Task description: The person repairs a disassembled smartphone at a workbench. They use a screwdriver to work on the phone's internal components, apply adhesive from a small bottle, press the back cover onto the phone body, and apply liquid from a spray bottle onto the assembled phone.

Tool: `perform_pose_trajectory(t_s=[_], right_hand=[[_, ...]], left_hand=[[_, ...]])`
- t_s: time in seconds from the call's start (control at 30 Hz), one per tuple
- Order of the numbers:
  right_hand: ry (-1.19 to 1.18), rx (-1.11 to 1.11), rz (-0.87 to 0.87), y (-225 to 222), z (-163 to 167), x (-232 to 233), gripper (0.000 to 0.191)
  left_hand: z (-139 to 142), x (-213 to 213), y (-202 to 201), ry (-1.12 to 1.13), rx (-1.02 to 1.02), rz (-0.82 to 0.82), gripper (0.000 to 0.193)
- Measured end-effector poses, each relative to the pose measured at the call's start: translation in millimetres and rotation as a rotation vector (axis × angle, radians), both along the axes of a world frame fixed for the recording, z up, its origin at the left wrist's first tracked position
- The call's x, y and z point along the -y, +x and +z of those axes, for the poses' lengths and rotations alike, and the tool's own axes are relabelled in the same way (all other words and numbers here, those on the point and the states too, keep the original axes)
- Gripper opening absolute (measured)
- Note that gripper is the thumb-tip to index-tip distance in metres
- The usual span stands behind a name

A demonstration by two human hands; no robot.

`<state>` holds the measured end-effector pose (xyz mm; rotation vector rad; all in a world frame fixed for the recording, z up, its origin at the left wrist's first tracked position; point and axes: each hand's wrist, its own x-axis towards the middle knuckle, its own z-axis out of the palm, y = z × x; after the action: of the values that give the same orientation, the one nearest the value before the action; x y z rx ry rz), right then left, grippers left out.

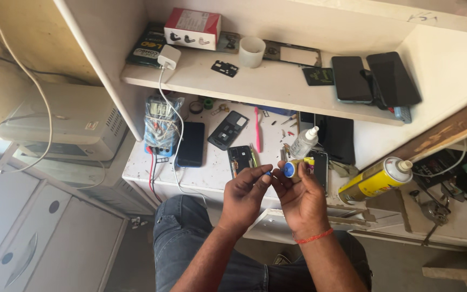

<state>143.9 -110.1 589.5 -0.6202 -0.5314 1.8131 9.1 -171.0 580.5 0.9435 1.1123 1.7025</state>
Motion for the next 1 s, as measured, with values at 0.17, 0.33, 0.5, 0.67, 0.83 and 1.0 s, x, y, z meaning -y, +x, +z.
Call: perform_pose_trajectory(t_s=[0.17,0.33,0.5,0.67,0.83,1.0], right_hand=[[0.038,0.031,-0.005,6,3,5,0.026],[0.04,0.044,-0.018,7,6,6,0.023],[0.054,0.034,-0.014,8,7,7,0.022],[0.054,0.049,-0.012,8,7,8,0.023],[0.036,0.054,-0.015,6,9,7,0.024],[0.046,0.069,-0.01,5,9,7,0.025]], left_hand=[[3,3,5,-0.015,0.009,-0.019,0.025],[7,3,6,0.005,0.0,-0.02,0.026],[12,4,7,-0.019,-0.019,-0.035,0.026],[13,4,7,-0.024,-0.02,-0.039,0.026],[12,3,6,-0.008,-0.013,-0.038,0.025],[9,3,5,0.004,-0.01,-0.044,0.025]])
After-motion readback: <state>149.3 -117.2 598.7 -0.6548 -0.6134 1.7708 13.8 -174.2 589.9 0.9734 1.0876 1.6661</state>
